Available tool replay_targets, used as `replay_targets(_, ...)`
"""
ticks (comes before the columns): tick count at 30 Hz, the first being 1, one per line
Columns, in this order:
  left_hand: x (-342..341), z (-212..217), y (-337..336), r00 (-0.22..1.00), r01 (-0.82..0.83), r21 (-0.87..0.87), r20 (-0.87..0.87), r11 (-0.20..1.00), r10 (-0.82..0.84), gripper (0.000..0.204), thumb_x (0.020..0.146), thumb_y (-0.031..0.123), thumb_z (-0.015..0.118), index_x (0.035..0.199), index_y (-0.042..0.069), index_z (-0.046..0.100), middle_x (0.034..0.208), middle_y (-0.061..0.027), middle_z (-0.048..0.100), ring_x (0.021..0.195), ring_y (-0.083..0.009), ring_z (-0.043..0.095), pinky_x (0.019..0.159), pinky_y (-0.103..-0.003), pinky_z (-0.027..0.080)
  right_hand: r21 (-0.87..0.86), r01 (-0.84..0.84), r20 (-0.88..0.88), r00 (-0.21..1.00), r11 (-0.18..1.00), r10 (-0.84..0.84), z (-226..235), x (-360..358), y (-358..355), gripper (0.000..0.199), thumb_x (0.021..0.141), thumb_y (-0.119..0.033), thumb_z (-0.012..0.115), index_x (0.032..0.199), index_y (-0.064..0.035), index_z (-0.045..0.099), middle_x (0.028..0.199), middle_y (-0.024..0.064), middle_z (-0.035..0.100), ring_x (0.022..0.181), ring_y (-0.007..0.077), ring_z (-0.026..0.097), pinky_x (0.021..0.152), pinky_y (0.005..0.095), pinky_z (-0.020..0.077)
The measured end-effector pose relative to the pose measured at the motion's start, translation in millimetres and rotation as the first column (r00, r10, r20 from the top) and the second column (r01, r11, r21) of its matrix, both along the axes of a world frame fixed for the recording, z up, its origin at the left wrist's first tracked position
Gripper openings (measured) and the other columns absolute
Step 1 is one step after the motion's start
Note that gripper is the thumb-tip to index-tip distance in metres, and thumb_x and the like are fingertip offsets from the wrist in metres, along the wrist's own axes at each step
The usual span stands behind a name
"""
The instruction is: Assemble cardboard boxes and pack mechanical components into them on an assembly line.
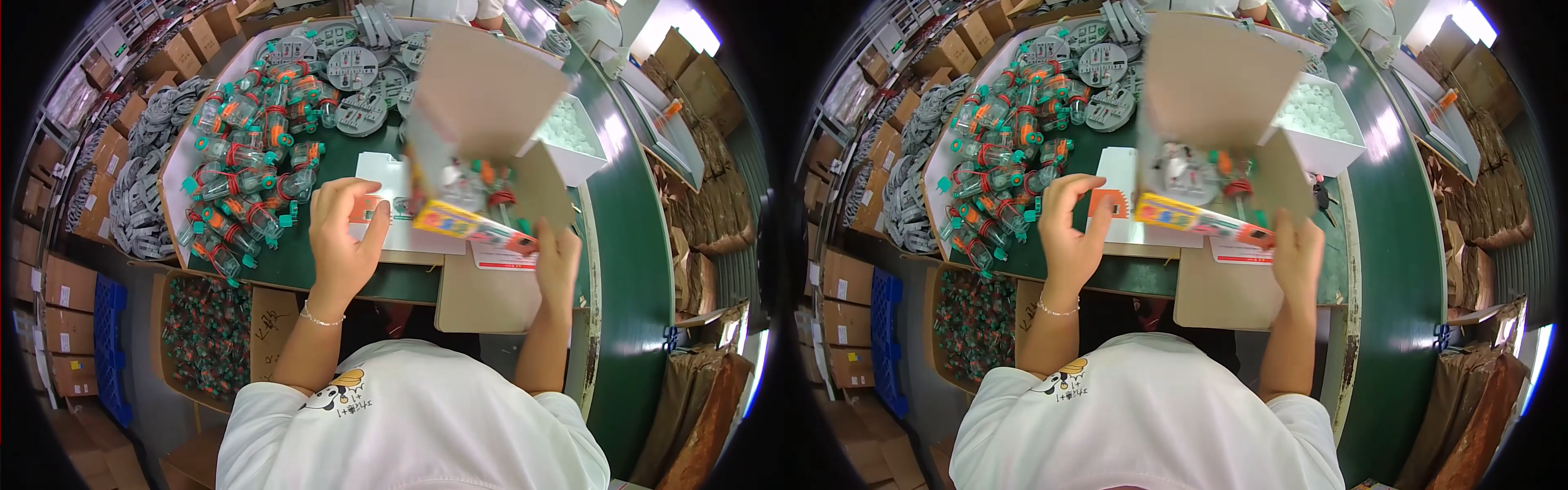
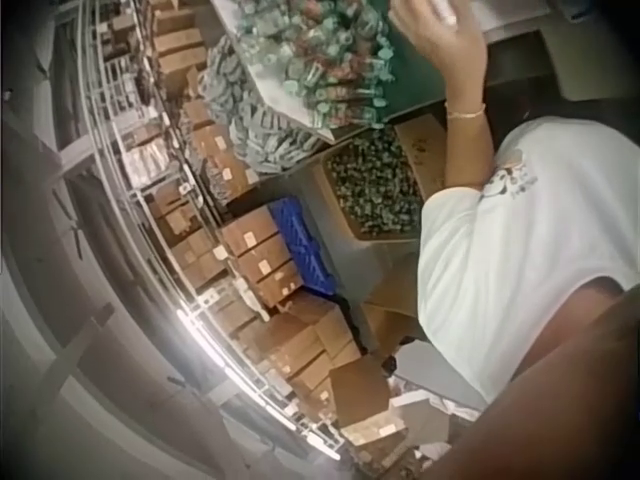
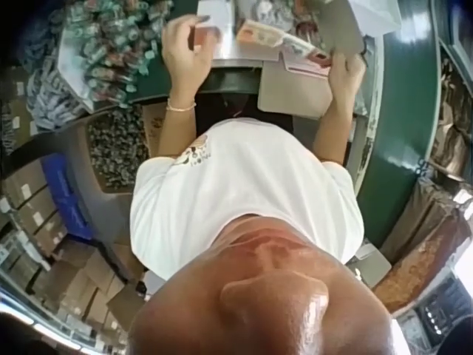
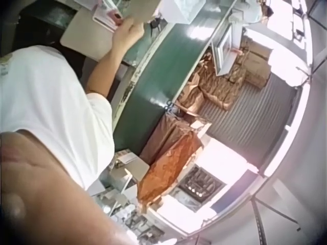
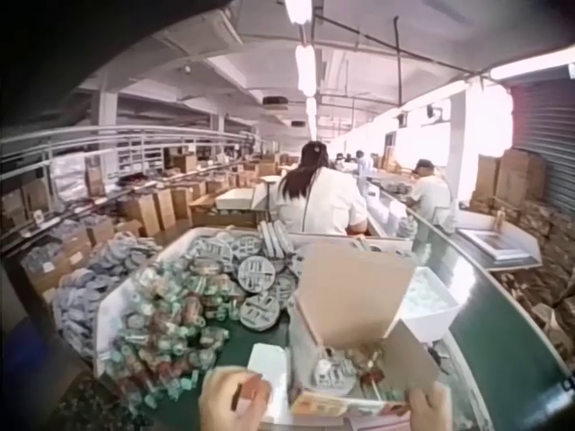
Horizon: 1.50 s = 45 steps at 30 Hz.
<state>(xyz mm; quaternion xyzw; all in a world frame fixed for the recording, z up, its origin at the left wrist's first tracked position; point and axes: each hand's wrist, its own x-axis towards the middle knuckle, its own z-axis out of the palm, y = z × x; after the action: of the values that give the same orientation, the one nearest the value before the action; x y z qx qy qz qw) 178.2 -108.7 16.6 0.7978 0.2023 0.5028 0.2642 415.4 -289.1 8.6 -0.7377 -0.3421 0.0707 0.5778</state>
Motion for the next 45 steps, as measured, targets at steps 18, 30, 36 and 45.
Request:
replay_targets(18, 11.1, -45.0, 24.2, 0.947, -0.252, -0.244, -0.260, 0.936, 0.187, 0.075, 0.069, 0.015, 0.087, 0.130, -0.003, 0.047, 0.125, -0.0167, 0.053, 0.117, -0.0312, 0.050, 0.100, -0.041, 0.043, -0.382, 0.921, 0.565, 0.297, 0.075, -0.770, -97.9, 119.2, -262.6, 0.055, 0.096, -0.041, 0.046, 0.105, 0.0100, 0.065, 0.094, 0.0302, 0.067, 0.088, 0.0474, 0.064, 0.081, 0.0547, 0.0493)
replay_targets(30, -4.5, -5.7, 44.1, 0.901, 0.434, -0.678, 0.305, 0.593, -0.309, 0.040, 0.086, -0.002, 0.071, 0.122, -0.003, 0.052, 0.107, -0.0072, 0.064, 0.092, -0.0103, 0.063, 0.081, -0.026, 0.053, 0.095, 0.217, 0.537, 0.810, 0.971, -0.234, 28.6, 8.5, -12.4, 0.016, 0.090, -0.008, 0.068, 0.104, -0.0064, 0.075, 0.100, 0.0080, 0.061, 0.086, 0.0166, 0.060, 0.066, 0.0283, 0.0493)
replay_targets(36, -23.0, 10.6, 35.8, 0.823, 0.567, -0.570, 0.373, 0.594, -0.428, 0.032, 0.091, -0.002, 0.066, 0.121, -0.003, 0.055, 0.108, -0.0056, 0.065, 0.096, -0.0079, 0.061, 0.083, -0.025, 0.052, -0.123, -0.169, 0.176, 0.966, 0.978, 0.189, 38.0, -38.1, 45.9, 0.011, 0.091, -0.010, 0.070, 0.095, -0.0002, 0.072, 0.091, 0.0020, 0.053, 0.077, 0.0090, 0.052, 0.064, 0.0219, 0.0414)
replay_targets(45, -55.0, 80.2, 34.2, 0.678, 0.575, -0.231, -0.403, 0.785, -0.615, 0.063, 0.088, 0.026, 0.075, 0.136, -0.006, 0.049, 0.118, -0.0199, 0.064, 0.105, -0.0313, 0.064, 0.092, -0.038, 0.049, 0.301, -0.323, 0.691, 0.722, 0.897, 0.029, 90.4, -41.0, 40.3, 0.017, 0.086, -0.010, 0.075, 0.076, -0.0012, 0.064, 0.090, 0.0045, 0.051, 0.082, 0.0161, 0.053, 0.065, 0.0282, 0.0440)
